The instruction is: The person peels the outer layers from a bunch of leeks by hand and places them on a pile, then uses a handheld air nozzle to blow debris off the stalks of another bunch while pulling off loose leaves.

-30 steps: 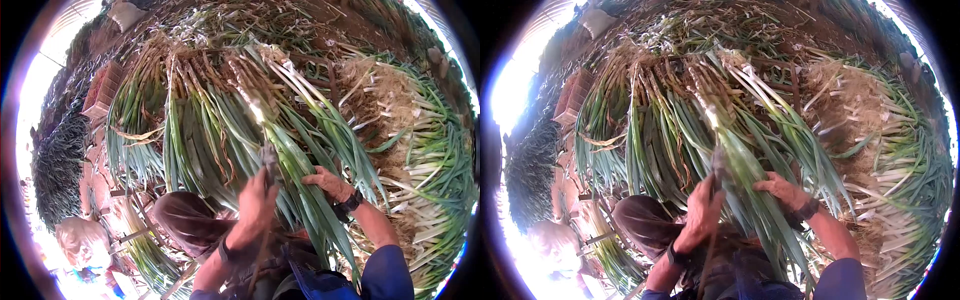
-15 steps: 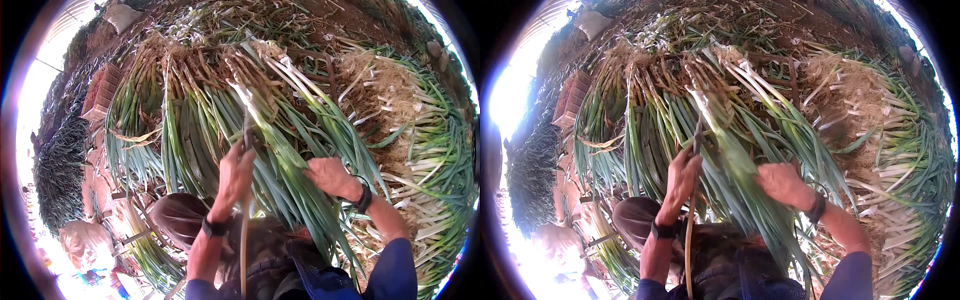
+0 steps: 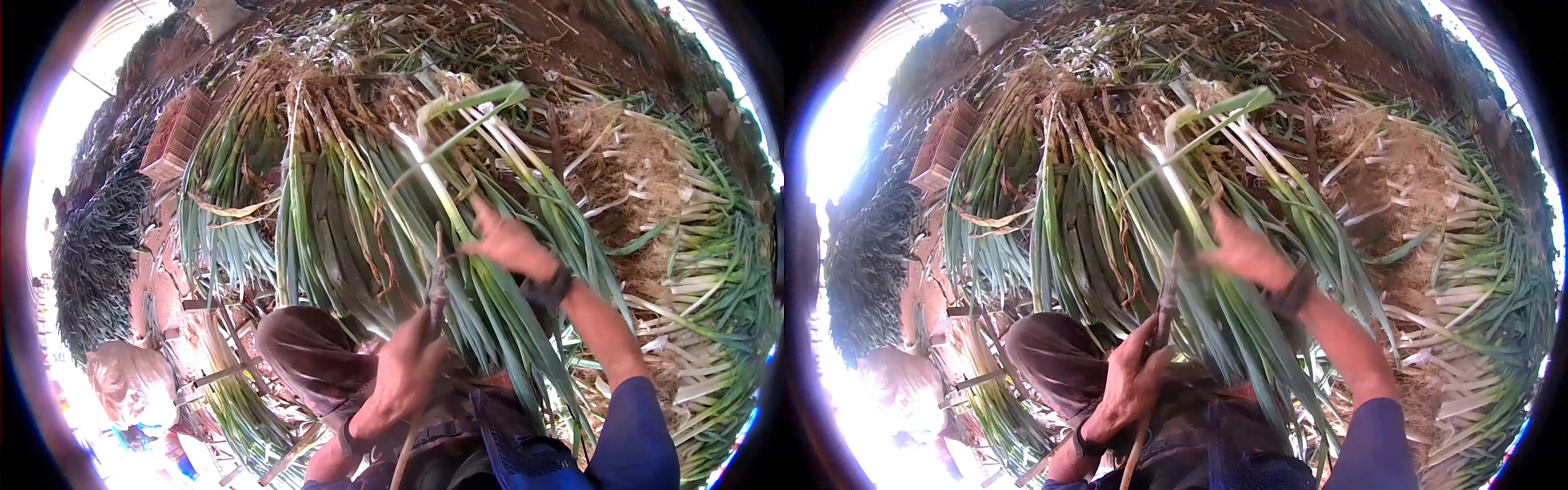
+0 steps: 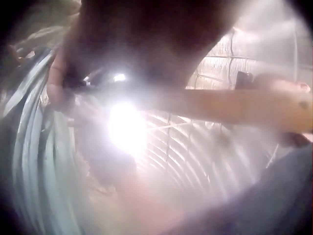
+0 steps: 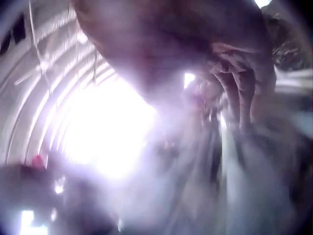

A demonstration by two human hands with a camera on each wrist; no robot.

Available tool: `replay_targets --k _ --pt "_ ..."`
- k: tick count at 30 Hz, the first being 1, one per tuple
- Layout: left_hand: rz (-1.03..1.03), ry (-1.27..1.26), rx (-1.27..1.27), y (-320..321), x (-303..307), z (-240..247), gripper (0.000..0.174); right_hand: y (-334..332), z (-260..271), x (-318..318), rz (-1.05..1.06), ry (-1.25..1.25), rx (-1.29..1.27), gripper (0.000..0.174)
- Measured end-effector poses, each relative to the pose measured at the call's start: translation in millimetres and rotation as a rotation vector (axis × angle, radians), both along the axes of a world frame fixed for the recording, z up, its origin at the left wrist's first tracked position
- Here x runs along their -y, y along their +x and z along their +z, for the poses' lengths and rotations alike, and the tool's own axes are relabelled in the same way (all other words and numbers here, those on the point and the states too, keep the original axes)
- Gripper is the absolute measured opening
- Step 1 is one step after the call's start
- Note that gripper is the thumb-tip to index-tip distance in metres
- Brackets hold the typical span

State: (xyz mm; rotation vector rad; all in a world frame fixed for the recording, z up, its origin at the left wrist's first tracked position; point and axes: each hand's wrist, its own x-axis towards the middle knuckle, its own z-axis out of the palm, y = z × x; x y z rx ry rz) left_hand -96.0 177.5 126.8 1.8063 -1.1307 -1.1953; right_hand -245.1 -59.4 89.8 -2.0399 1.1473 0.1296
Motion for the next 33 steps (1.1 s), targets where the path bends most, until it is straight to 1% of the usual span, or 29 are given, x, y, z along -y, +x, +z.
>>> replay_targets --k 1,2,3,4,5,6,7,8,10,11,12,13,14,16,17,18,20,22,23,24,26,27,28,29,30,31,33 --pt "0.011 -0.093 0.070 1 6 -14 0.054 -7 -53 -22 0.102 -0.251 -0.099 0.111" --pt "0.021 -0.184 0.139 0 12 -21 0.053 -7 -81 -30 0.177 -0.432 -0.205 0.106" --pt "0.055 -0.152 0.093 2 29 -18 0.050 -8 -75 -37 0.131 -0.370 -0.144 0.096" --pt "0.064 -0.159 0.121 6 46 -24 0.051 -7 -78 -35 0.135 -0.379 -0.140 0.096" --pt "0.073 -0.167 0.149 11 64 -32 0.051 -9 -86 -31 0.119 -0.348 -0.083 0.081" --pt "0.069 -0.121 0.156 15 85 -31 0.050 -12 -92 -29 0.100 -0.315 -0.027 0.067" --pt "0.064 -0.074 0.161 19 104 -30 0.049 -17 -94 -31 0.064 -0.409 0.092 0.055" --pt "0.064 -0.082 0.160 23 119 -27 0.049 -19 -91 -28 0.064 -0.417 0.091 0.055" --pt "0.153 -0.092 0.097 26 138 -25 0.047 -23 -84 -22 0.005 -0.283 0.152 0.057" --pt "0.147 -0.094 0.097 26 142 -35 0.047 -24 -63 -20 0.002 -0.224 0.179 0.056" --pt "0.199 -0.204 0.175 26 147 -51 0.047 -27 -39 -17 -0.002 -0.225 0.180 0.056" --pt "0.253 -0.311 0.254 28 148 -60 0.047 -31 -14 -15 -0.043 -0.044 0.262 0.055" --pt "0.250 -0.303 0.256 27 143 -53 0.047 -35 8 -12 -0.085 0.142 0.343 0.054" --pt "0.027 -0.169 -0.007 22 123 -32 0.050 -53 42 0 -0.113 0.185 0.433 0.047" --pt "-0.073 -0.263 -0.014 20 112 -45 0.052 -63 67 2 -0.144 0.031 0.404 0.047" --pt "-0.078 -0.259 -0.018 18 103 -44 0.052 -73 88 6 -0.174 -0.124 0.371 0.047" --pt "-0.013 -0.207 0.157 14 87 -35 0.053 -94 106 43 -0.183 0.065 0.349 0.051" --pt "0.066 -0.134 0.105 19 77 -32 0.054 -114 112 65 -0.187 -0.104 0.290 0.055" --pt "0.100 -0.176 0.085 23 72 -43 0.055 -127 90 72 -0.325 -0.301 0.416 0.052" --pt "0.122 -0.166 0.089 24 69 -36 0.055 -138 76 84 -0.327 -0.303 0.414 0.052" --pt "0.116 -0.138 0.110 27 62 -29 0.055 -149 61 117 -0.188 -0.309 0.243 0.054" --pt "0.114 -0.139 0.110 25 60 -25 0.055 -141 67 122 -0.109 -0.078 0.133 0.055" --pt "0.103 -0.199 0.120 24 57 -21 0.054 -146 45 131 -0.110 -0.078 0.133 0.055" --pt "0.093 -0.257 0.131 23 54 -18 0.052 -154 1 142 -0.058 -0.245 0.134 0.051" --pt "0.091 -0.255 0.132 21 51 -16 0.052 -158 -34 149 -0.005 -0.409 0.134 0.048" --pt "0.069 -0.241 0.150 18 49 -14 0.053 -154 -51 150 -0.008 -0.405 0.136 0.048" --pt "0.036 -0.177 0.142 13 46 -6 0.054 -129 -78 145 0.179 -0.325 -0.457 0.035"
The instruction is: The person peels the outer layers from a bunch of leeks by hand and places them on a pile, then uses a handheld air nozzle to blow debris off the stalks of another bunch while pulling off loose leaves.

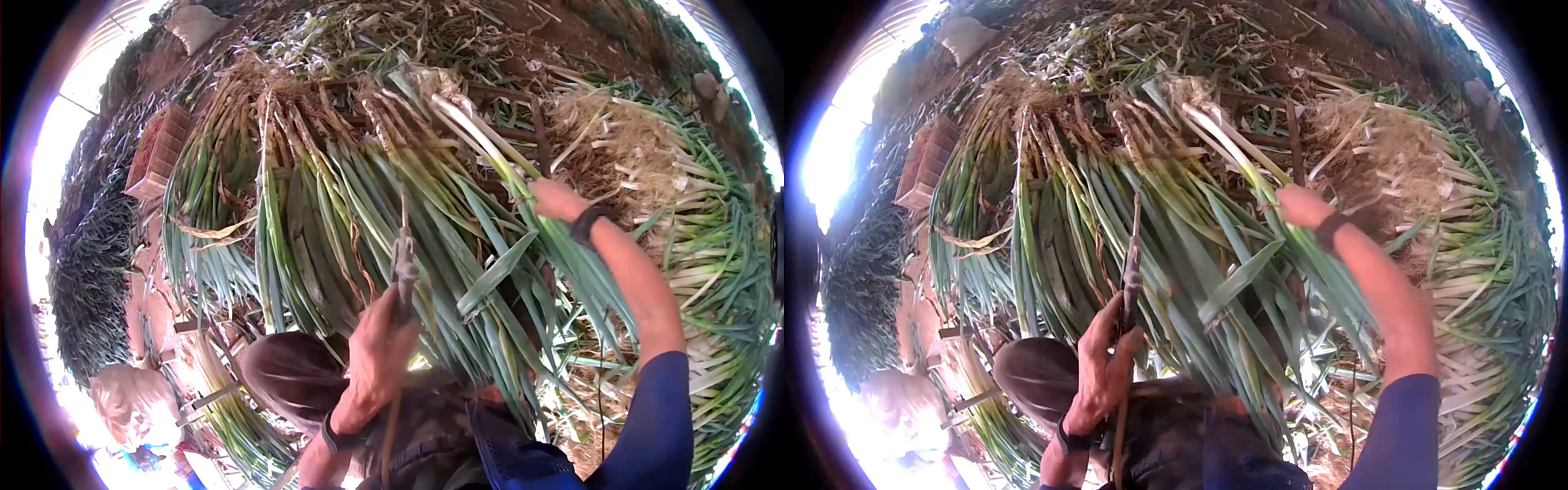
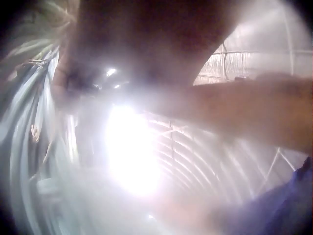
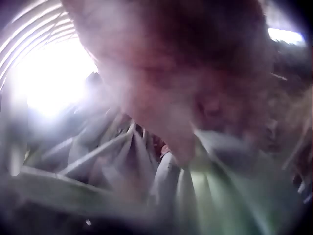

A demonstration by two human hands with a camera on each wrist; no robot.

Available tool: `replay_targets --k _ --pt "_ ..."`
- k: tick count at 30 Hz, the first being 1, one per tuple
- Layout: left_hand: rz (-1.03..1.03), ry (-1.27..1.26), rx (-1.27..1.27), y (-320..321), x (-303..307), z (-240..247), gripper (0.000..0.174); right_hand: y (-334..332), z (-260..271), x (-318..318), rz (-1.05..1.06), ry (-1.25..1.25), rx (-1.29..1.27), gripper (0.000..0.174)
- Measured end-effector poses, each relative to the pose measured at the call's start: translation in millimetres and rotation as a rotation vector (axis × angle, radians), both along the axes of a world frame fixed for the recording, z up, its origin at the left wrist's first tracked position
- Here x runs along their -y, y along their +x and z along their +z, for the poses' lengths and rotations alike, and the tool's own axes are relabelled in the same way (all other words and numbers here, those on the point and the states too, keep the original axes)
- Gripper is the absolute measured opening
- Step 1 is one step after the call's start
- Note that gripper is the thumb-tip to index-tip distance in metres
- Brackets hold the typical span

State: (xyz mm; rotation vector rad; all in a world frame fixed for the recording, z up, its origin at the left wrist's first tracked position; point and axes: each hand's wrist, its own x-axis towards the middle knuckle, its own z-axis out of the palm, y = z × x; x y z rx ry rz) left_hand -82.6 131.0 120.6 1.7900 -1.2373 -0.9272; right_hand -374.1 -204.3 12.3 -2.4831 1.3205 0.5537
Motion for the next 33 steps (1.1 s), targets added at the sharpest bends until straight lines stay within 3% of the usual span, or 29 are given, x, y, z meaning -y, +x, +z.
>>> replay_targets --k 1,2,3,5,7,8,9,11,12,15,17,20,23,25,27,29,31,33 --pt "-0.024 -0.046 0.002 -4 -2 0 0.056 27 -22 -14 0.164 -0.409 -0.158 0.021" --pt "-0.024 -0.028 -0.009 -7 -3 -1 0.056 45 -30 -12 0.141 -0.466 0.010 0.020" --pt "-0.020 -0.011 -0.018 -9 -2 -1 0.057 58 -44 -6 0.120 -0.428 0.153 0.025" --pt "-0.032 0.021 -0.037 -11 2 -2 0.057 79 -68 4 0.105 -0.177 0.196 0.038" --pt "-0.042 0.045 -0.055 -11 5 -5 0.057 90 -113 8 0.047 -0.172 0.276 0.048" --pt "-0.044 0.042 -0.085 -11 6 -7 0.057 98 -112 5 -0.012 -0.172 0.351 0.060" --pt "-0.046 0.037 -0.117 -12 6 -8 0.057 100 -105 7 -0.012 -0.172 0.348 0.060" --pt "-0.058 0.044 -0.136 -11 6 -12 0.058 101 -93 13 -0.316 0.137 0.517 0.083" --pt "-0.056 0.033 -0.145 -12 6 -13 0.058 97 -100 16 -0.376 0.163 0.629 0.093" --pt "-0.057 0.004 -0.157 -11 3 -15 0.059 98 -80 0 -0.212 0.092 0.502 0.095" --pt "-0.046 0.040 -0.191 -12 -1 -13 0.059 105 -57 4 -0.173 0.198 0.399 0.085" --pt "-0.026 0.019 -0.190 -10 -7 -2 0.059 113 -41 3 -0.332 0.452 0.347 0.047" --pt "-0.021 -0.031 -0.164 -4 -14 1 0.057 116 -11 3 -0.436 0.531 0.445 0.042" --pt "0.022 0.056 -0.248 1 -20 8 0.055 111 -3 14 -0.446 0.571 0.695 0.036" --pt "0.052 -0.041 -0.274 6 -28 2 0.057 116 61 6 -0.405 0.442 0.749 0.035" --pt "0.053 -0.079 -0.276 13 -34 4 0.060 115 97 19 -0.334 0.588 0.748 0.035" --pt "0.091 -0.009 -0.347 19 -41 10 0.062 119 144 8 -0.339 0.610 0.824 0.023" --pt "0.140 -0.061 -0.407 24 -50 7 0.063 126 176 -14 -0.304 0.539 0.840 0.025"
